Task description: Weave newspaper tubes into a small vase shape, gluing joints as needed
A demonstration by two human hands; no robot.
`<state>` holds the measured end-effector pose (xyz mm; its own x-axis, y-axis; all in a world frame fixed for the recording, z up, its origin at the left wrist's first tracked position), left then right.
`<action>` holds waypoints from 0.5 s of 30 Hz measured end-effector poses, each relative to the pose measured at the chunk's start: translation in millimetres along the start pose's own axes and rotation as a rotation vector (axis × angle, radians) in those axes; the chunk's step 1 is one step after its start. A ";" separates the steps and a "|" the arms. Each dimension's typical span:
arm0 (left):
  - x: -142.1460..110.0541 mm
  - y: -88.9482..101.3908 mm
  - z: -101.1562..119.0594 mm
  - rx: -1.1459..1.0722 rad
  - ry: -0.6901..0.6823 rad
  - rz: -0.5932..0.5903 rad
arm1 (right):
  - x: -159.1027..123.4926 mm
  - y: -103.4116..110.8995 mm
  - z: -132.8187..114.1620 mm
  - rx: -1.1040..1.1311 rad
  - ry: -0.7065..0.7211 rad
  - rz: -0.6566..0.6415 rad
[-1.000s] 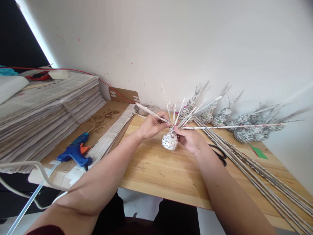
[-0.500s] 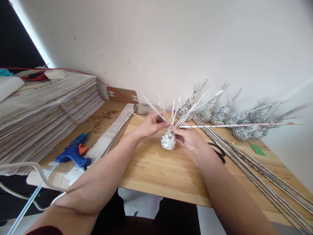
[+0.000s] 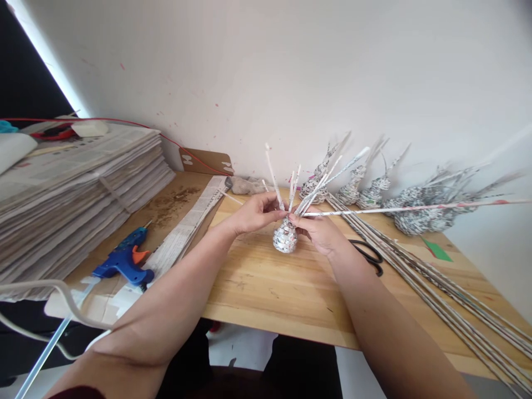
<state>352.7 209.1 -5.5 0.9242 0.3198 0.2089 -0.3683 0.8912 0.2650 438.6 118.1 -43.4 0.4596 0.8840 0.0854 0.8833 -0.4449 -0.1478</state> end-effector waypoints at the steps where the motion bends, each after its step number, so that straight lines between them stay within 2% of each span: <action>1: -0.7 0.1 0.1 0.051 -0.004 0.000 | 0.1 1.3 0.0 0.000 -0.003 0.009; 3: -2.1 1.2 0.9 0.152 -0.011 0.013 | 0.5 3.6 0.5 0.010 -0.014 0.027; 7: -4.5 8.4 8.4 0.309 -0.063 0.118 | 1.5 6.2 3.9 0.043 -0.040 0.044; 15: -4.6 10.3 12.6 0.367 -0.108 0.173 | 1.1 5.4 3.8 0.011 -0.002 0.019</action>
<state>343.3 212.8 8.1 0.8370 0.4015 0.3719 -0.5466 0.6472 0.5314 443.5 117.2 -47.9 0.4762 0.8756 0.0808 0.8733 -0.4601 -0.1602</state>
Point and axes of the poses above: each hand's wrist, its own x-axis towards the middle knuckle, its own y-axis out of the back of the hand, z = x × y, the point moved 9 cm from there along x, towards the middle knuckle, and after that the axes turned 8 degrees about y, right-handed, at the moved point
